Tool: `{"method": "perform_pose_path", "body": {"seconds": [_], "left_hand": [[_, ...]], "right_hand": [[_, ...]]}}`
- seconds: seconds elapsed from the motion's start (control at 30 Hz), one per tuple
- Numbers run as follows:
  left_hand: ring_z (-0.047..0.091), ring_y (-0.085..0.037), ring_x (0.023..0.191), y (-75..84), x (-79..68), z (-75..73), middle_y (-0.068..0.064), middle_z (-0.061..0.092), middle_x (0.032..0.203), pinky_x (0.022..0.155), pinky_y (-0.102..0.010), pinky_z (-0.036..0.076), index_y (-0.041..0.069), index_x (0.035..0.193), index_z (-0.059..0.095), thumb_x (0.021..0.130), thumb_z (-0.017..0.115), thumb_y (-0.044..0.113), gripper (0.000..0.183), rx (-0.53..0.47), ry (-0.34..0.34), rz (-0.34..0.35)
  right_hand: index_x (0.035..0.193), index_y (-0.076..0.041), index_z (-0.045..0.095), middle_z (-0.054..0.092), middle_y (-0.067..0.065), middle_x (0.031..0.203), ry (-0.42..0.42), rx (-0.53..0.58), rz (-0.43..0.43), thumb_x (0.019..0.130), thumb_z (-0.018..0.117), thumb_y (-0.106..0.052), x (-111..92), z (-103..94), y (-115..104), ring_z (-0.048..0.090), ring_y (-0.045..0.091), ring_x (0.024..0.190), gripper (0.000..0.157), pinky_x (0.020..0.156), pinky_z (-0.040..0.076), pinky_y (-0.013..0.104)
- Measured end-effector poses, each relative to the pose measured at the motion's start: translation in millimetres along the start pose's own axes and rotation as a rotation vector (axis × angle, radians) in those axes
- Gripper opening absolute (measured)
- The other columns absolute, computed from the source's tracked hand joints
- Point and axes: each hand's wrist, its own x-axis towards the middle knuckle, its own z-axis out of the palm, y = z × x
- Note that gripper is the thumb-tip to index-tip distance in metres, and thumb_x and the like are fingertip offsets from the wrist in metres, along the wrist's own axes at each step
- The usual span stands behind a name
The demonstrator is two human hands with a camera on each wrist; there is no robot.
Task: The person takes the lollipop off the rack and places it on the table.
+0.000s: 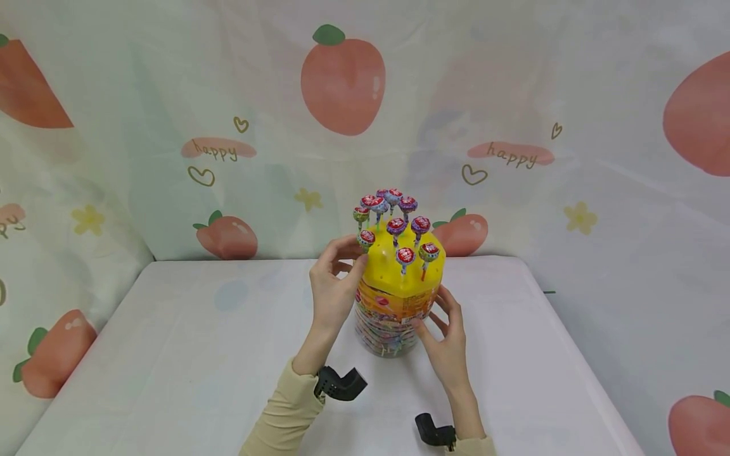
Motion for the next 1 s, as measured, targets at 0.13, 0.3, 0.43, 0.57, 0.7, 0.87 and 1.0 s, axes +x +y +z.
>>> {"method": "perform_pose_path", "body": {"seconds": [0.13, 0.3, 0.43, 0.57, 0.7, 0.87, 1.0], "left_hand": [[0.059, -0.018, 0.084, 0.8, -0.4, -0.5, -0.009, 0.067, 0.096, 0.065, -0.018, 0.047, 0.008, 0.109, 0.061, 0.084, 0.063, 0.011, 0.025, 0.003, 0.001, 0.002], [0.059, -0.018, 0.085, 6.6, 3.5, -2.0, -0.01, 0.067, 0.095, 0.065, -0.018, 0.047, 0.007, 0.11, 0.061, 0.085, 0.062, 0.014, 0.026, -0.004, 0.018, 0.031], [0.059, -0.016, 0.084, 12.0, 8.3, -3.2, -0.009, 0.067, 0.095, 0.064, -0.018, 0.047, 0.008, 0.11, 0.061, 0.085, 0.062, 0.015, 0.026, -0.019, 0.018, 0.046], [0.059, -0.017, 0.082, 11.5, 8.4, -4.6, -0.009, 0.067, 0.094, 0.063, -0.018, 0.047, 0.008, 0.109, 0.061, 0.085, 0.063, 0.014, 0.025, -0.042, 0.012, 0.031], [0.059, -0.017, 0.081, 8.4, 4.8, -8.2, -0.009, 0.066, 0.094, 0.064, -0.019, 0.048, 0.009, 0.11, 0.061, 0.084, 0.063, 0.015, 0.027, -0.066, 0.004, -0.009], [0.059, -0.019, 0.081, 2.5, -1.2, -14.8, -0.011, 0.066, 0.094, 0.065, -0.019, 0.048, 0.01, 0.111, 0.061, 0.083, 0.065, 0.015, 0.029, -0.08, 0.004, -0.059], [0.06, -0.024, 0.081, -1.1, -5.2, -19.6, -0.014, 0.066, 0.095, 0.065, -0.018, 0.047, 0.006, 0.11, 0.062, 0.081, 0.066, 0.012, 0.03, -0.07, 0.014, -0.094]], "right_hand": [[0.141, -0.025, 0.026, 0.034, -0.004, 0.142, -0.002, -0.005, 0.01, 0.082, 0.063, -0.005, -1, 0.3, -1, 0.035, 0.001, 0.125, 0.073, 0.094, 0.038, 0.008], [0.142, -0.022, 0.026, 0.034, -0.002, 0.142, -0.012, -0.008, 0.028, 0.082, 0.063, -0.004, -2, 0.0, -12, 0.035, 0.0, 0.125, 0.072, 0.095, 0.038, 0.01], [0.142, -0.018, 0.025, 0.034, 0.004, 0.142, -0.013, -0.005, 0.029, 0.082, 0.063, -0.002, -3, -0.1, -20, 0.035, 0.001, 0.124, 0.072, 0.096, 0.038, 0.011], [0.142, -0.02, 0.026, 0.035, 0.0, 0.142, -0.007, -0.001, 0.027, 0.082, 0.063, -0.002, -2, -0.4, -14, 0.035, 0.0, 0.124, 0.073, 0.094, 0.038, 0.009], [0.141, -0.024, 0.026, 0.034, -0.004, 0.141, -0.002, 0.0, 0.006, 0.082, 0.063, -0.003, -1, -0.6, -4, 0.035, 0.0, 0.124, 0.073, 0.094, 0.038, 0.008], [0.141, -0.024, 0.026, 0.034, -0.004, 0.141, -0.003, 0.007, -0.016, 0.081, 0.063, -0.002, -1, -0.8, 0, 0.035, 0.001, 0.125, 0.074, 0.094, 0.038, 0.007], [0.142, -0.024, 0.025, 0.033, -0.003, 0.142, -0.006, -0.001, -0.008, 0.081, 0.064, -0.003, -1, -0.9, -1, 0.034, 0.001, 0.125, 0.075, 0.094, 0.038, 0.008]]}}
